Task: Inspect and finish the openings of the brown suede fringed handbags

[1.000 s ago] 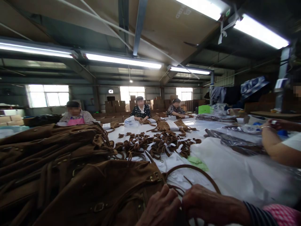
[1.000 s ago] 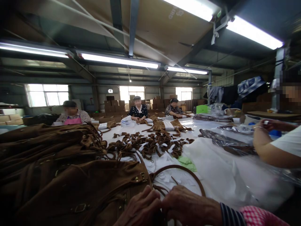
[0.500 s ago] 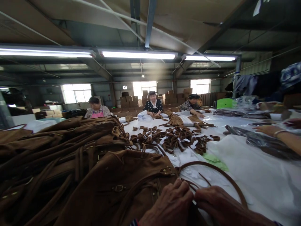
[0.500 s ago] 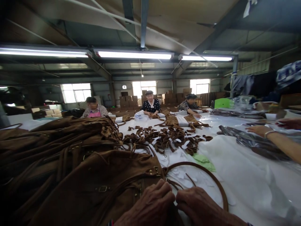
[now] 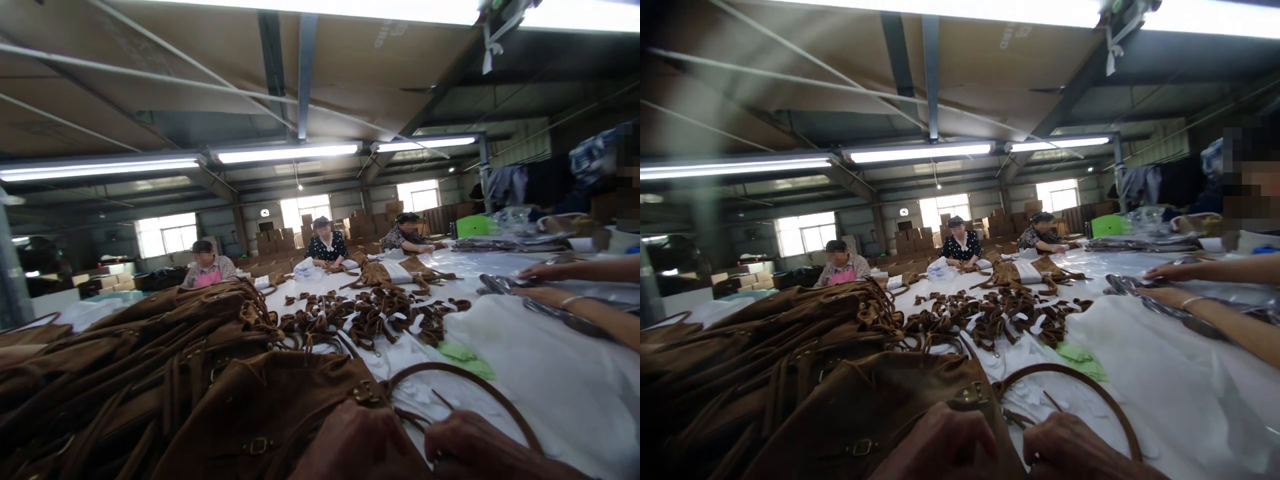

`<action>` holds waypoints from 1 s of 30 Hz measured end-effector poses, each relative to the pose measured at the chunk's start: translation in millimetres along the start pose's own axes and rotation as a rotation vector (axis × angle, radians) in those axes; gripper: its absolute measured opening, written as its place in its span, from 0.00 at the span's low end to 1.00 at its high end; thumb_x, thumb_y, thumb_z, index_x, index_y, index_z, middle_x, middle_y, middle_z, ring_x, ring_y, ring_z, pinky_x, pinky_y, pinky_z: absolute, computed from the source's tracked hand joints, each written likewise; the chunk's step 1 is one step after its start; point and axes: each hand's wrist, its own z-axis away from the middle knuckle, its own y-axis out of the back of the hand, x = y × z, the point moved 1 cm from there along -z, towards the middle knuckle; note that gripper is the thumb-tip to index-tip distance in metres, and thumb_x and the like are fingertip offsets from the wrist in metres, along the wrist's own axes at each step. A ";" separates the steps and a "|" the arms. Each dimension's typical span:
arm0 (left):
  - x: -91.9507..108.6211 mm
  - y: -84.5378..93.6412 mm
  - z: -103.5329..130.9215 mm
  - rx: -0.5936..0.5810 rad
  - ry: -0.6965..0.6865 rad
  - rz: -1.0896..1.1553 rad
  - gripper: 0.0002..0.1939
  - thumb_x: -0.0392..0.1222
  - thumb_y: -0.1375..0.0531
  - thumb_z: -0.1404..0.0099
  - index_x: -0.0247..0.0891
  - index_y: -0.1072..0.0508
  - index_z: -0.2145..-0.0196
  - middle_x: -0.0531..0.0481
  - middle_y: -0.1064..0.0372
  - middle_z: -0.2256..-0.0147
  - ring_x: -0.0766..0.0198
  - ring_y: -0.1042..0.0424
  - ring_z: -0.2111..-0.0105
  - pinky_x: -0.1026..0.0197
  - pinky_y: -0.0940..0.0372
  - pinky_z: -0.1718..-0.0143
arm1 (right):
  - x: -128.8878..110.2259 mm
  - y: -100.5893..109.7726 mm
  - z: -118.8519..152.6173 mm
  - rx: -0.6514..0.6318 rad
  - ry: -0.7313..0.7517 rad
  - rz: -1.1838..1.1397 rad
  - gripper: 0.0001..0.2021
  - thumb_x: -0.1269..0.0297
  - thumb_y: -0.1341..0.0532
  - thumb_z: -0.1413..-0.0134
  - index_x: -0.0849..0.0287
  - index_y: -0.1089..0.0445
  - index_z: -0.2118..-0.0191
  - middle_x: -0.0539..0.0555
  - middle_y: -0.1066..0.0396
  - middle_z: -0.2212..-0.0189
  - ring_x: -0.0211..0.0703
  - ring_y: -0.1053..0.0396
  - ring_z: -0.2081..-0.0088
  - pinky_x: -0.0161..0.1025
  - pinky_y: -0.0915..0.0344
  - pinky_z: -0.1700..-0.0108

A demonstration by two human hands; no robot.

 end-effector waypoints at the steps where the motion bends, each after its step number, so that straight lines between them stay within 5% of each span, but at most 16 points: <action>1: 4.1 5.1 1.6 -0.008 -0.024 0.025 0.05 0.42 0.35 0.36 0.47 0.21 0.60 0.56 0.27 0.70 0.66 0.30 0.69 0.67 0.37 0.69 | -2.3 6.4 -3.8 0.009 0.006 -0.005 0.07 0.59 0.41 0.37 0.49 0.24 0.61 0.52 0.22 0.63 0.46 0.26 0.61 0.37 0.32 0.57; 4: 6.1 9.4 -4.9 -0.041 -0.075 0.014 0.10 0.48 0.33 0.38 0.48 0.21 0.57 0.55 0.27 0.70 0.65 0.31 0.70 0.67 0.37 0.70 | -10.1 25.8 -22.0 0.091 -0.029 0.014 0.08 0.60 0.41 0.37 0.53 0.24 0.62 0.53 0.22 0.64 0.47 0.26 0.61 0.38 0.33 0.56; 8: -0.5 -6.6 -17.4 -0.136 -0.093 -0.020 0.12 0.50 0.36 0.34 0.49 0.22 0.54 0.56 0.27 0.70 0.67 0.32 0.72 0.68 0.38 0.70 | -18.3 37.6 -46.9 0.232 -0.166 0.007 0.11 0.60 0.40 0.39 0.54 0.24 0.55 0.53 0.22 0.64 0.47 0.27 0.62 0.39 0.33 0.59; 12: -6.6 -23.8 -15.6 -0.170 -0.108 -0.126 0.07 0.43 0.37 0.34 0.49 0.20 0.58 0.57 0.24 0.70 0.67 0.29 0.72 0.69 0.38 0.70 | -25.9 34.1 -53.9 0.106 -0.203 -0.227 0.08 0.62 0.40 0.41 0.59 0.25 0.65 0.49 0.28 0.75 0.38 0.33 0.74 0.33 0.39 0.72; 16: -12.3 -15.1 -12.8 0.048 -0.142 -0.198 0.09 0.30 0.37 0.38 0.43 0.21 0.64 0.56 0.23 0.69 0.66 0.26 0.69 0.67 0.37 0.65 | -20.5 44.1 -44.0 0.143 -0.212 -0.428 0.12 0.57 0.38 0.41 0.61 0.27 0.68 0.48 0.31 0.78 0.33 0.40 0.79 0.31 0.45 0.78; 20: -16.0 -1.7 -19.9 0.184 -0.222 -0.255 0.08 0.29 0.40 0.33 0.39 0.23 0.66 0.52 0.26 0.67 0.64 0.29 0.65 0.64 0.38 0.65 | -1.9 49.9 -25.8 0.099 -0.256 -0.403 0.12 0.58 0.38 0.41 0.62 0.26 0.67 0.49 0.31 0.75 0.35 0.38 0.77 0.33 0.41 0.74; 23: -11.1 -11.6 -23.3 0.128 -0.345 -0.280 0.09 0.30 0.43 0.29 0.40 0.24 0.62 0.51 0.26 0.63 0.62 0.31 0.61 0.62 0.36 0.60 | -1.1 37.1 -10.6 -0.053 -0.204 -0.236 0.06 0.65 0.37 0.43 0.59 0.23 0.61 0.50 0.28 0.69 0.40 0.32 0.66 0.36 0.37 0.63; 26: -0.5 -33.8 -19.8 -0.002 -0.451 -0.296 0.08 0.32 0.44 0.28 0.41 0.26 0.59 0.50 0.26 0.59 0.61 0.32 0.58 0.60 0.34 0.57 | -10.1 19.0 -3.3 -0.144 -0.126 -0.122 0.12 0.71 0.38 0.45 0.57 0.25 0.54 0.51 0.26 0.61 0.44 0.30 0.58 0.39 0.38 0.55; 30: 10.7 -52.7 -11.9 -0.137 -0.417 -0.334 0.11 0.33 0.41 0.29 0.43 0.28 0.52 0.50 0.28 0.50 0.58 0.32 0.53 0.58 0.33 0.52 | -15.3 2.2 -7.5 -0.184 -0.077 0.106 0.06 0.74 0.42 0.43 0.60 0.28 0.64 0.54 0.28 0.64 0.45 0.30 0.62 0.39 0.39 0.58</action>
